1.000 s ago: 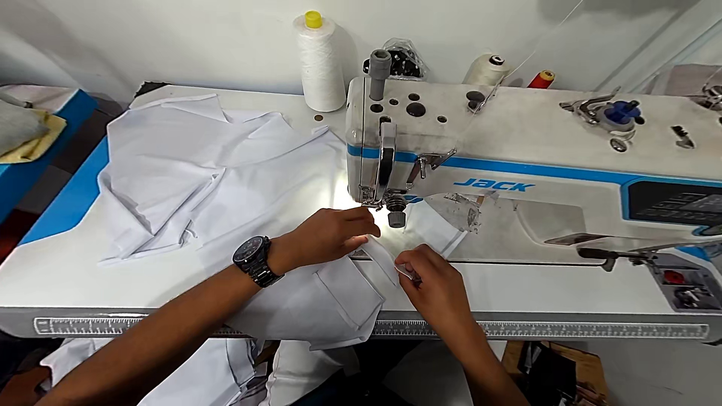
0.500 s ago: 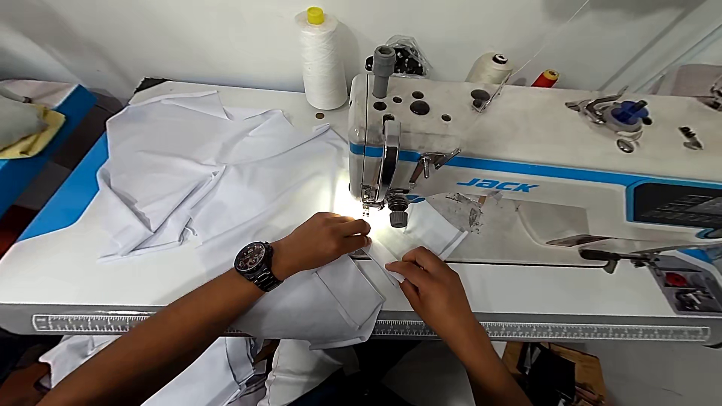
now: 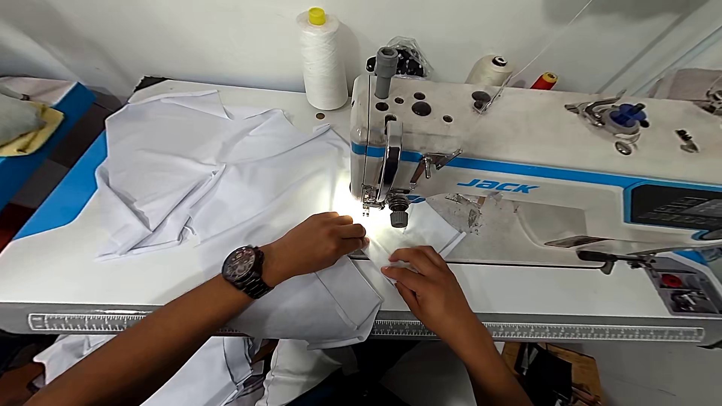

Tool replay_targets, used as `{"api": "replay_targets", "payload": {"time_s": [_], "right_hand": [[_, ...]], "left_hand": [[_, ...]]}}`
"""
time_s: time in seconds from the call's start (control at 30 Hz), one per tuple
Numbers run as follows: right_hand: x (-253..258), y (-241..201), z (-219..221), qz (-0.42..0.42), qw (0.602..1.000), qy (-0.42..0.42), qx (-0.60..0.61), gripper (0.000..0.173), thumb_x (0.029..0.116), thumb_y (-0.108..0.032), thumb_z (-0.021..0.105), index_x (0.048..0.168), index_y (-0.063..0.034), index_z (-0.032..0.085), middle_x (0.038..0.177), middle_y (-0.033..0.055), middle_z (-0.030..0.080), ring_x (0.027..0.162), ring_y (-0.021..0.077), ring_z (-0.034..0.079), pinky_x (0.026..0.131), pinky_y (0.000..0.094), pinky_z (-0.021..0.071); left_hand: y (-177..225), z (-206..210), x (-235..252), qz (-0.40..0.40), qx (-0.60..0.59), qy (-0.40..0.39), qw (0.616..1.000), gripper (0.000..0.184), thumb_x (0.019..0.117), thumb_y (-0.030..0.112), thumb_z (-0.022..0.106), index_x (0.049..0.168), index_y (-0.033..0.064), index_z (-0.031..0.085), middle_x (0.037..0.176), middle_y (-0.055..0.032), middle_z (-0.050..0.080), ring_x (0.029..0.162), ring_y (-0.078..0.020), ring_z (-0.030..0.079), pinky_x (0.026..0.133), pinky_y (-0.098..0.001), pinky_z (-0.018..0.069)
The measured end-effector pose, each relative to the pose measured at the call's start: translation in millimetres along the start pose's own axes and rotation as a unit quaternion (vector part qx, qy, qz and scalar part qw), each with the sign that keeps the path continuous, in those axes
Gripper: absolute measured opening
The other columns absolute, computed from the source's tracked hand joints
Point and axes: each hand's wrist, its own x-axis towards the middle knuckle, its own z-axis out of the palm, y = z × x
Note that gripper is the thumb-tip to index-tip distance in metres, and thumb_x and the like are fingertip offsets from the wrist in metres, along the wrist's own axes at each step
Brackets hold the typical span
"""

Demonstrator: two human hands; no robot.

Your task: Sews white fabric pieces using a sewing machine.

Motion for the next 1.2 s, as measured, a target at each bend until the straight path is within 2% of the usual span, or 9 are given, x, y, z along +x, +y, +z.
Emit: {"api": "replay_targets", "payload": {"time_s": [0.07,0.13,0.2,0.27,0.43,0.53,0.63,0.87,1.2], "right_hand": [[-1,3,-5,-0.024,0.999,-0.029,-0.007,0.027,0.1027,-0.023,0.054,0.115,-0.0231,0.078,0.141,-0.008,0.063,0.135,0.0172,0.053,0.108,0.0415,0.0454],[-5,5,-7,-0.04,0.997,-0.063,-0.004,0.03,0.1058,-0.031,0.051,0.123,-0.0236,0.074,0.147,-0.0099,0.059,0.145,0.0164,0.044,0.118,0.044,0.0378],[-9,5,-8,-0.04,0.996,-0.085,-0.004,0.038,0.1059,-0.044,0.05,0.131,-0.025,0.07,0.151,-0.0095,0.055,0.149,0.0171,0.038,0.122,0.0458,0.0322],[-7,0,-6,-0.025,0.995,-0.094,-0.022,0.045,0.1048,-0.054,0.047,0.136,-0.0273,0.067,0.153,-0.0094,0.053,0.151,0.0185,0.036,0.124,0.0488,0.0294],[12,-20,11,0.052,0.993,-0.077,-0.072,0.053,0.1043,-0.058,0.043,0.139,-0.0242,0.064,0.155,-0.0064,0.052,0.151,0.0244,0.037,0.122,0.0572,0.0283],[24,-34,25,0.115,0.987,-0.055,-0.096,0.055,0.1034,-0.058,0.044,0.138,-0.0217,0.065,0.152,-0.0033,0.055,0.148,0.0281,0.042,0.119,0.0611,0.0308],[31,-44,37,0.154,0.98,-0.035,-0.122,0.056,0.1028,-0.059,0.044,0.136,-0.0211,0.067,0.15,-0.0018,0.057,0.145,0.0304,0.045,0.117,0.063,0.0326],[33,-48,42,0.171,0.975,-0.031,-0.139,0.054,0.1028,-0.058,0.044,0.137,-0.0231,0.067,0.15,-0.0037,0.057,0.146,0.0297,0.044,0.117,0.061,0.0333],[36,-49,43,0.168,0.973,-0.023,-0.157,0.052,0.1035,-0.056,0.043,0.133,-0.0215,0.069,0.148,-0.003,0.059,0.143,0.0277,0.048,0.114,0.0565,0.039]], "left_hand": [[17,-6,-9,-0.063,0.029,-0.032,0.997,0.03,0.0978,0.01,0.052,0.116,0.0116,0.076,0.12,-0.0031,0.072,0.107,-0.0225,0.066,0.09,-0.0395,0.0532],[36,-5,-20,-0.14,0.026,-0.048,0.989,0.038,0.1024,0.021,0.046,0.129,0.0109,0.071,0.14,-0.0033,0.064,0.131,-0.0239,0.059,0.108,-0.0479,0.0465],[43,1,-31,-0.192,-0.005,-0.046,0.98,0.045,0.1066,0.032,0.04,0.14,0.0146,0.063,0.152,-0.0003,0.055,0.145,-0.0215,0.047,0.117,-0.0565,0.0373],[32,6,-37,-0.199,-0.032,-0.037,0.979,0.047,0.1085,0.037,0.036,0.146,0.0195,0.059,0.157,0.0022,0.05,0.149,-0.0196,0.041,0.119,-0.0612,0.0308],[-19,6,-25,-0.157,-0.061,-0.048,0.985,0.047,0.1084,0.031,0.034,0.144,0.0159,0.06,0.153,0.0005,0.054,0.147,-0.0185,0.043,0.122,-0.0576,0.0258],[-41,6,-15,-0.137,-0.063,-0.041,0.988,0.045,0.1074,0.028,0.035,0.133,0.0119,0.069,0.141,-0.0036,0.064,0.142,-0.0204,0.05,0.121,-0.0546,0.0295],[-58,3,-4,-0.096,-0.057,-0.022,0.993,0.042,0.1053,0.026,0.039,0.113,0.0088,0.076,0.128,-0.0059,0.071,0.135,-0.0225,0.057,0.117,-0.0527,0.036],[-77,-2,12,-0.042,-0.079,-0.008,0.996,0.035,0.1003,0.024,0.045,0.098,0.0093,0.077,0.115,-0.0052,0.075,0.126,-0.0199,0.063,0.118,-0.047,0.0361],[-73,-9,13,-0.062,-0.082,-0.026,0.994,0.037,0.1002,0.023,0.044,0.1,0.008,0.077,0.119,-0.0058,0.074,0.13,-0.0202,0.061,0.118,-0.0465,0.0357]]}}
